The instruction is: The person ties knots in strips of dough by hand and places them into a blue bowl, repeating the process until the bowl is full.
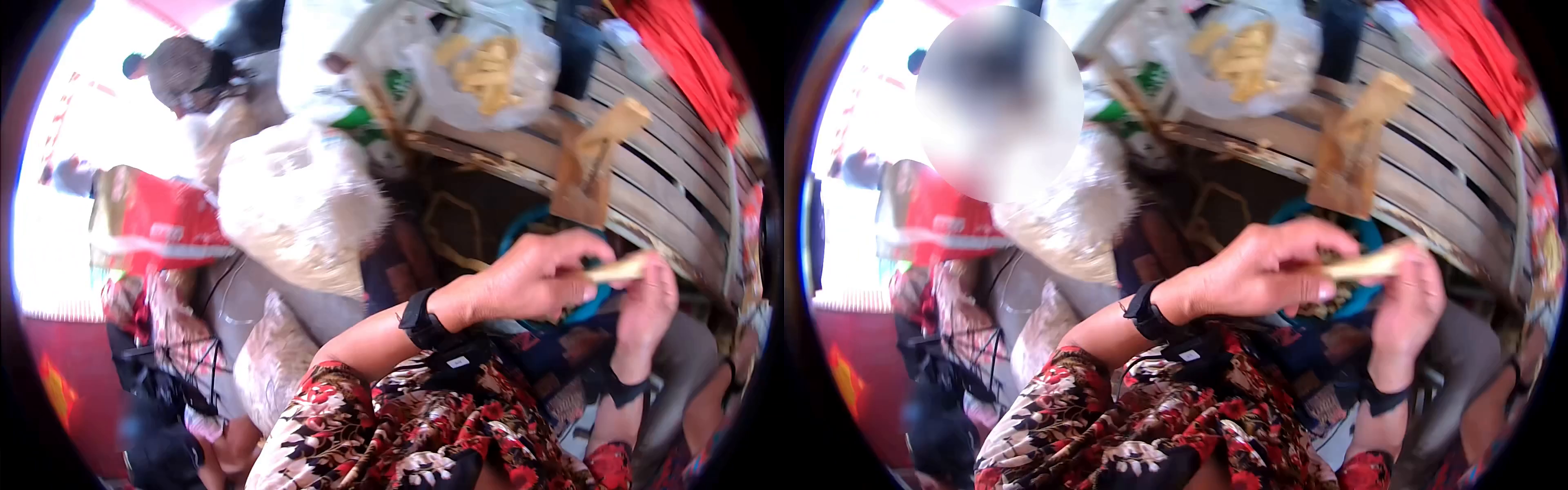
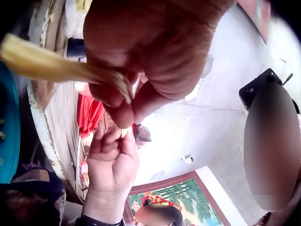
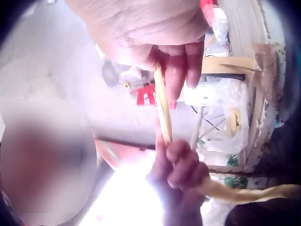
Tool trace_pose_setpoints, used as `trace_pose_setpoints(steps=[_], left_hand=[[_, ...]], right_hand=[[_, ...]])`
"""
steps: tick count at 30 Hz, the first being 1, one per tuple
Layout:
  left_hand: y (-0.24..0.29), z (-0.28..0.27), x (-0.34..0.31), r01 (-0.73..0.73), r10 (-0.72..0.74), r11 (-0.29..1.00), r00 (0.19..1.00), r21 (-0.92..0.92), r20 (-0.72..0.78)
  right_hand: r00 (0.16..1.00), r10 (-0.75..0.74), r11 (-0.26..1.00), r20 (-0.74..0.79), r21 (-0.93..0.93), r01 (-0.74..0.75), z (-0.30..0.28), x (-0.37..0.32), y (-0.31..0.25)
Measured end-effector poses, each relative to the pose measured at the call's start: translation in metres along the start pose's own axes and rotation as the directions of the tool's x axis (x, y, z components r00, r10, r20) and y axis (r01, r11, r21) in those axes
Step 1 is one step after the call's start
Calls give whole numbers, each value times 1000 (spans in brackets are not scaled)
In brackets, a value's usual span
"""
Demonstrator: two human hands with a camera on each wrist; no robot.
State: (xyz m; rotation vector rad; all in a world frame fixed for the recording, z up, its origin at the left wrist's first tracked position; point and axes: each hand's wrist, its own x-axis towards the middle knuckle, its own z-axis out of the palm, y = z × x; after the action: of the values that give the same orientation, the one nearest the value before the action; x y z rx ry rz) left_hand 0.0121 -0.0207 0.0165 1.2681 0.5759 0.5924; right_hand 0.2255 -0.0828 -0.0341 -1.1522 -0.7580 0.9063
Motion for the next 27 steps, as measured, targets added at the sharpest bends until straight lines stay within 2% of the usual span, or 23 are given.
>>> trace_pose_setpoints(steps=[1,2,3,4,5,6,7,8,9,10,11,13,14,17,18,20,21,22,23,25,26,27], left_hand=[[8,-5,-12,-40,37,997,998,61,44],[4,-12,-22,-143,127,981,984,128,123],[5,-21,-35,-7,-6,997,988,80,157],[9,-24,-41,16,-42,976,992,218,115],[10,-25,-42,48,-76,939,995,341,69],[9,-26,-37,186,-201,934,979,305,17],[7,-27,-34,315,-321,914,947,256,-21],[8,-20,-37,271,-270,928,962,254,-38],[9,-15,-39,125,-153,930,987,346,55],[5,-11,-43,41,-39,873,999,485,-15],[4,-7,-48,-24,82,792,994,610,-67],[15,-9,-57,34,-1,966,992,254,-130],[21,-9,-61,55,-47,997,989,58,-141],[27,2,-65,19,-43,961,996,-276,-81],[27,4,-66,48,-66,945,997,-323,-43],[15,7,-63,-63,47,984,994,-167,-94],[9,7,-61,-116,106,990,988,-81,-114],[5,6,-60,-204,218,976,946,82,-240],[0,5,-59,-241,312,939,899,246,-308],[-8,3,-54,-245,510,791,770,560,-383],[-9,5,-54,-281,570,757,726,589,-386],[-11,8,-55,-275,561,748,748,604,-354]], right_hand=[[999,29,994,-25,105,-26,-4,6,-6],[998,17,992,-61,123,-9,4,5,-16],[993,28,991,-112,131,-13,14,-1,-20],[997,-8,993,-72,118,16,29,-9,-29],[1000,-14,996,-21,86,16,40,-21,-39],[983,-76,997,169,30,72,53,-35,-47],[928,-129,989,350,-20,145,63,-49,-54],[862,-161,942,480,-186,280,63,-62,-55],[782,-163,847,602,-321,424,63,-70,-54],[775,-122,834,620,-360,419,68,-75,-52],[831,-18,831,556,-454,322,68,-75,-52],[929,138,927,344,-375,1,71,-70,-40],[884,222,953,412,-283,-108,60,-64,-34],[873,123,990,472,4,-142,53,-65,-7],[856,31,993,516,81,-85,51,-68,-2],[902,-63,995,427,-43,90,55,-69,-3],[935,-54,993,350,-80,87,56,-67,-1],[962,-44,990,270,-116,78,58,-66,0],[963,-3,995,271,-94,29,47,-64,-2],[911,-172,982,375,-9,189,72,-75,-19],[935,-116,985,336,-83,152,79,-82,-22],[956,-70,981,285,-155,118,83,-87,-25]])
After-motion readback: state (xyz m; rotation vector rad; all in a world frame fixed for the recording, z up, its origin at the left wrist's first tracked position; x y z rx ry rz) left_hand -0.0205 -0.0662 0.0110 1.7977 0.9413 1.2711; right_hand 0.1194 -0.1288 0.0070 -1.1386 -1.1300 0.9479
